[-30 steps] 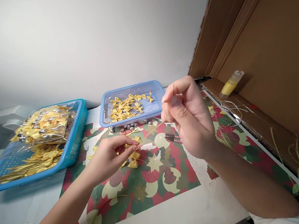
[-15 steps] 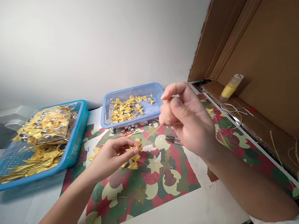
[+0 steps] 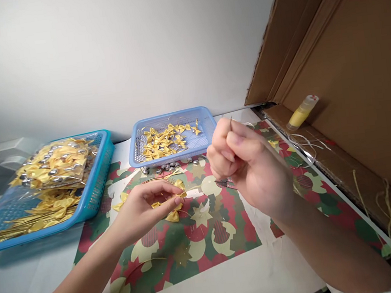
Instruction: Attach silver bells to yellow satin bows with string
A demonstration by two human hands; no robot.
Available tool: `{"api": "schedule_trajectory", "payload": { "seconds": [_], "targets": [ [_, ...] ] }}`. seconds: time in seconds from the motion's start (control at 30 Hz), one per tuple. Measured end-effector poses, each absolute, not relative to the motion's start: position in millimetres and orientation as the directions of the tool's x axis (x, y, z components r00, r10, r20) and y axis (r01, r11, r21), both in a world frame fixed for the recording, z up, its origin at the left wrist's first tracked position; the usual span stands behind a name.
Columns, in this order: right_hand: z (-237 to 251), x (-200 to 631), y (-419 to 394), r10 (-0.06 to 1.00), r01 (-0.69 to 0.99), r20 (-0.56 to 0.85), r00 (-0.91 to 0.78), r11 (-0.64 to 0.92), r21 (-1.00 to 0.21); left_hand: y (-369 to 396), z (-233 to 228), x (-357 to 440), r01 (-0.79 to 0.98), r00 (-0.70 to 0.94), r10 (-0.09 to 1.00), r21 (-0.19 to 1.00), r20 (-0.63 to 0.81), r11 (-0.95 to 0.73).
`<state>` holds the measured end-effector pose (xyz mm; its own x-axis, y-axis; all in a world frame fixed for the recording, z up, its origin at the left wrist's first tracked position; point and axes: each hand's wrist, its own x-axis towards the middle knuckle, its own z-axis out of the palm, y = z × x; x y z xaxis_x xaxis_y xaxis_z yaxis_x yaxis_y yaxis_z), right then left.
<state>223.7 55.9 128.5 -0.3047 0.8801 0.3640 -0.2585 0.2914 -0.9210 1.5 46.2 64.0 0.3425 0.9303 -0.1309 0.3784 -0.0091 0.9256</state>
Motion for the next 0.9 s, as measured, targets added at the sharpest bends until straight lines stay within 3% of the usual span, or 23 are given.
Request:
{"api": "schedule_trajectory", "payload": {
  "seconds": [0.1,0.2,0.33,0.43,0.53,0.63,0.8,0.9],
  "targets": [
    [122,223,53,0.848,-0.048,0.443,-0.292,0.450,-0.892,47,62,1,0.462,0.327,0.941,0.884,-0.090,-0.076],
    [114,219,57,0.764,0.292,0.480,-0.432,0.622,-0.727,47,60,1,0.525,0.305,0.952,0.840,-0.037,-0.136],
    [103,213,67,0.734,0.606,0.333,-0.592,0.678,-0.416,49,60,1,0.565,0.281,0.960,0.808,0.001,-0.166],
    [96,209,74,0.798,0.712,0.207,-0.566,0.600,-0.365,50,61,1,0.581,0.272,0.962,0.794,0.017,-0.179],
    [91,206,79,0.831,0.749,0.057,-0.553,0.526,-0.404,50,63,0,0.590,0.258,0.965,0.785,0.040,-0.190],
    [89,205,83,0.807,0.700,-0.049,-0.589,0.479,-0.530,50,64,-2,0.601,0.235,0.971,0.776,0.056,-0.190],
    [83,205,84,0.699,0.478,-0.163,-0.696,0.281,-0.832,50,64,-1,0.614,0.233,0.966,0.754,0.109,-0.233],
    [75,202,84,0.701,0.294,-0.129,-0.702,0.121,-0.948,50,65,-1,0.588,0.251,0.962,0.771,0.111,-0.243]
  ]
}}
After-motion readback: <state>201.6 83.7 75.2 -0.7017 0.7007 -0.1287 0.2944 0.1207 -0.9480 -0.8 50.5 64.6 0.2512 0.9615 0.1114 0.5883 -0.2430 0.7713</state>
